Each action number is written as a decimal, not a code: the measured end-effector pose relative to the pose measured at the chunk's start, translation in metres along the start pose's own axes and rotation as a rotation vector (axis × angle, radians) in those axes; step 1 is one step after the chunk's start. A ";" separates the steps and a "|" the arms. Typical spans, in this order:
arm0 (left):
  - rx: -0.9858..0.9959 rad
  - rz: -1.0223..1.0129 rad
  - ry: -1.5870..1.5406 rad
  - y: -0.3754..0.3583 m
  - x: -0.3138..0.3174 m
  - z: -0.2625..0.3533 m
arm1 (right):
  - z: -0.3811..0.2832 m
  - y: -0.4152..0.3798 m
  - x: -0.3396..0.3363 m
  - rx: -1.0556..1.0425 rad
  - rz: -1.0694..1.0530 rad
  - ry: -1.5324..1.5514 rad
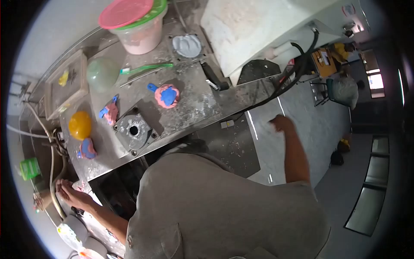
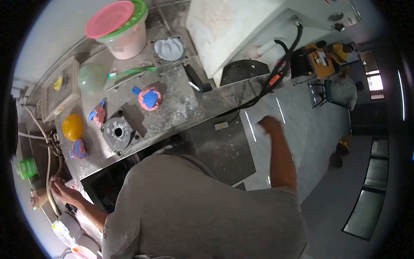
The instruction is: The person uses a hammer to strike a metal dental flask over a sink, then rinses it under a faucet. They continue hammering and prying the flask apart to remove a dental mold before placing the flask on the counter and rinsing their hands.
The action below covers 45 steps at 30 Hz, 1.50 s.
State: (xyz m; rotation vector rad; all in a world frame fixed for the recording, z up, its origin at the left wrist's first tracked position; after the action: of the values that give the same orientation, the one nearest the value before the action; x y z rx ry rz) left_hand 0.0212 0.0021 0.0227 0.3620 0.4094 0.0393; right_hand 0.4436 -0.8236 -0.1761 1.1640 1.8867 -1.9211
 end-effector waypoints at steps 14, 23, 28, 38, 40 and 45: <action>0.197 -0.124 -0.102 -0.039 0.044 0.094 | -0.105 0.040 -0.199 -0.978 0.520 -0.412; 0.066 -0.029 0.050 -0.053 0.002 0.062 | -0.105 0.036 -0.201 -1.155 0.347 0.158; 0.039 -0.098 0.277 -0.038 0.017 0.040 | -0.064 0.027 -0.175 -1.115 0.436 -0.618; -0.085 -0.269 0.532 0.126 0.050 -0.107 | -0.005 -0.069 -0.112 -0.807 0.769 0.031; -0.065 -0.348 0.659 0.149 0.060 -0.130 | 0.024 -0.060 -0.083 -0.566 0.436 0.356; -0.159 -0.497 0.899 0.164 0.098 -0.205 | -0.037 -0.172 -0.021 -0.270 -0.214 0.491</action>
State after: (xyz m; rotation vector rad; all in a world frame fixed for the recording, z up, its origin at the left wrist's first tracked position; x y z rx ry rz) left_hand 0.0356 0.2348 -0.1324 0.0561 1.3679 -0.2603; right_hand 0.3621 -0.7703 -0.0285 1.4923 2.5176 -1.4908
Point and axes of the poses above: each hand's wrist, its own y-axis towards the middle knuckle, its own x-axis out of the palm, z = x × y, the point moved 10 cm from there along y, towards the middle knuckle, and after that the axes turned 14 degrees about y, right-handed, at the moved point
